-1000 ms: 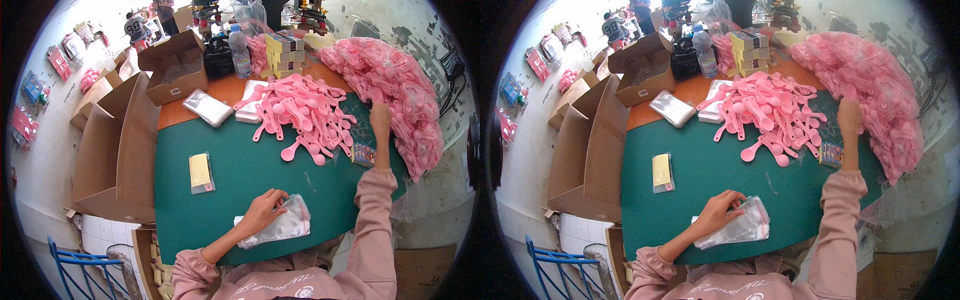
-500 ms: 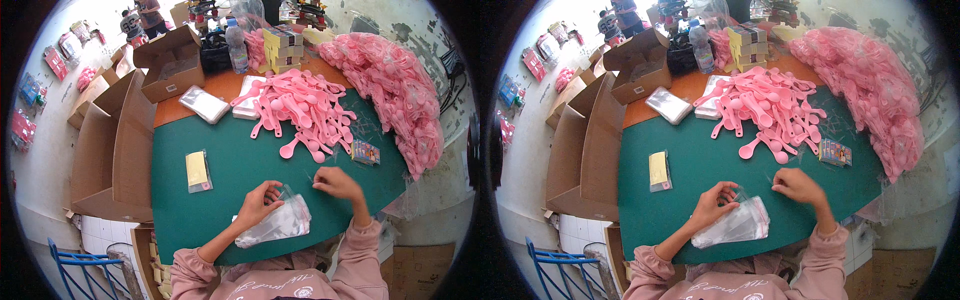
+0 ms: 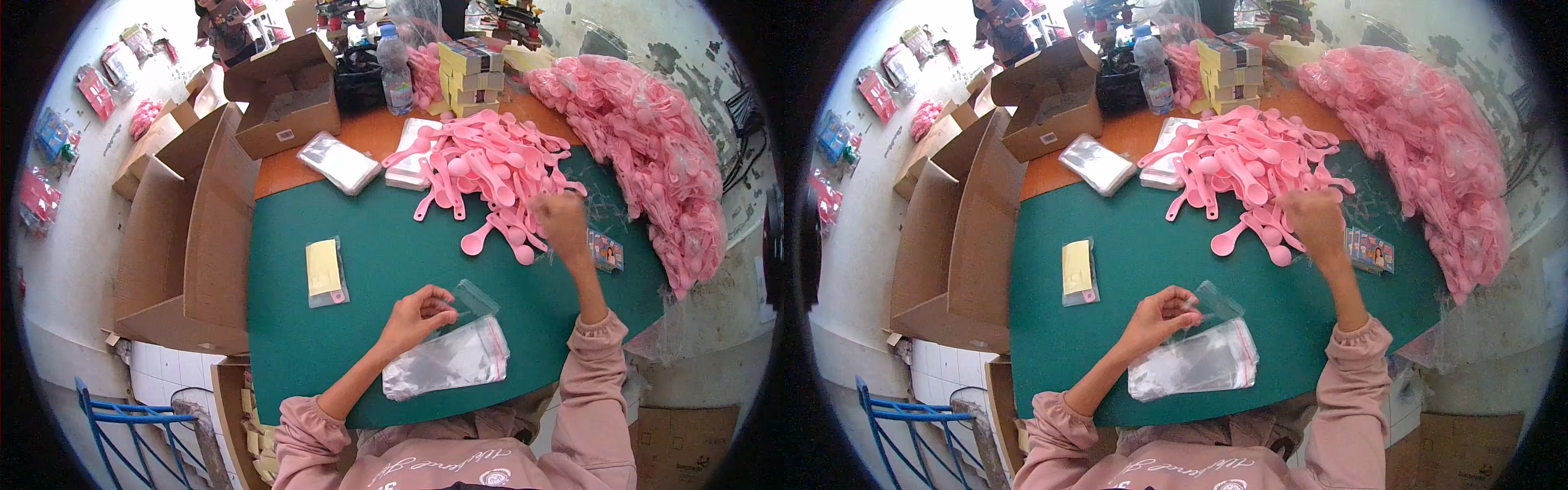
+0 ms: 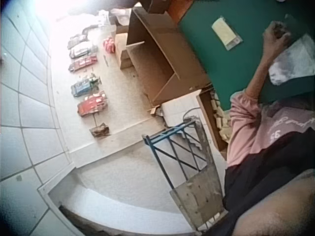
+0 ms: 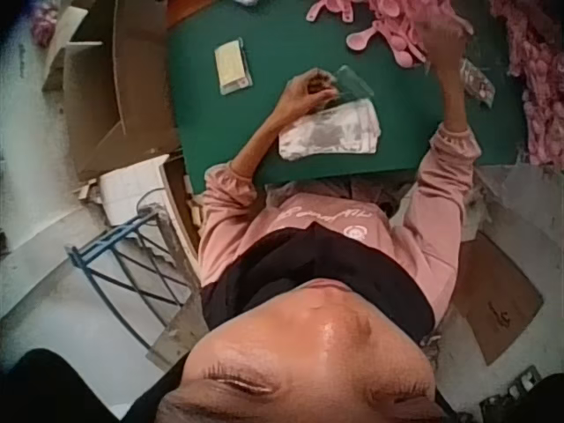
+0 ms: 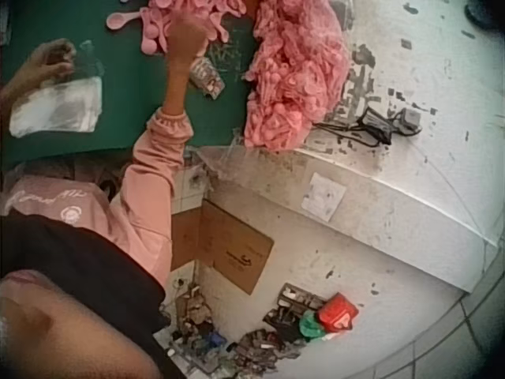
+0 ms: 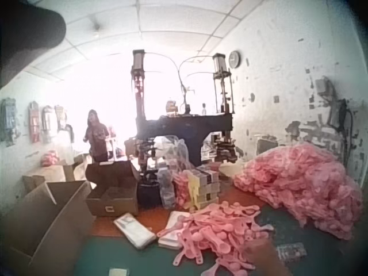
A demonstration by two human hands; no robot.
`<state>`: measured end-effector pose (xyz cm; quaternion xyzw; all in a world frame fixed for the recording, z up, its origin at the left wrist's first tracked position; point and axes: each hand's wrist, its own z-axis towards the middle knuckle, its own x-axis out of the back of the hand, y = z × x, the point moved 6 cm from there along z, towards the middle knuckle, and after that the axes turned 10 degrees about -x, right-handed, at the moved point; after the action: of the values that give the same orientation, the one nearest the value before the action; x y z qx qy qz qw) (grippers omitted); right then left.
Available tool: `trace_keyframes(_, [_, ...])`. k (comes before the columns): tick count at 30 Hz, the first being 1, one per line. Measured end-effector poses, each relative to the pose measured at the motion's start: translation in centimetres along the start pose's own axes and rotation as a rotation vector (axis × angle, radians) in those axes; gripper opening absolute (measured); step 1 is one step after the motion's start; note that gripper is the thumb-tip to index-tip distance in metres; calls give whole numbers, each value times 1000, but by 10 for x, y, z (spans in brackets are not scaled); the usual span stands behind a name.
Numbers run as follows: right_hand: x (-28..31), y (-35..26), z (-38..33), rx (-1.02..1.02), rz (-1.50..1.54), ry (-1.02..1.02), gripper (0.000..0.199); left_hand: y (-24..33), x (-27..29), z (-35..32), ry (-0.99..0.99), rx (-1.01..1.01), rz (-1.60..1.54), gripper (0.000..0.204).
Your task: The person repeatedly picks up pink plastic spoons and small yellow cards, places them into clear plastic bags, and sets the sealed packages on the table. The process is repeated multiple times with items taken from a large pile on the table.
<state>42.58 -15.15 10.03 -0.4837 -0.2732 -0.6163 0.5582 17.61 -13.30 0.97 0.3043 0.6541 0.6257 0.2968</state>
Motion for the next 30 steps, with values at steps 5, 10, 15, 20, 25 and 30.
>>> trace_keyframes(5, [-39, -57, -11, 397, 30, 21, 17, -5, -2, 6, -45, -85, -106, 13])
trace_keyframes(10, [-36, -63, -10, 449, 103, -5, 15, 0, -1, 5, 16, -24, -332, 12])
trace_keyframes(15, [-13, -64, -27, 157, 494, -292, 18, 0, 5, 5, 54, 32, -344, 21])
trace_keyframes(20, [5, -75, -44, 239, 383, -377, 18, 0, 5, 6, 44, 13, -319, 23])
trace_keyframes(25, [-5, -78, -46, 194, 703, -868, 26, 1, 5, 7, 51, -4, -303, 27])
trace_keyframes(30, [-12, -86, -46, 309, 561, -906, 23, 4, 4, 10, -2, -18, -37, 30])
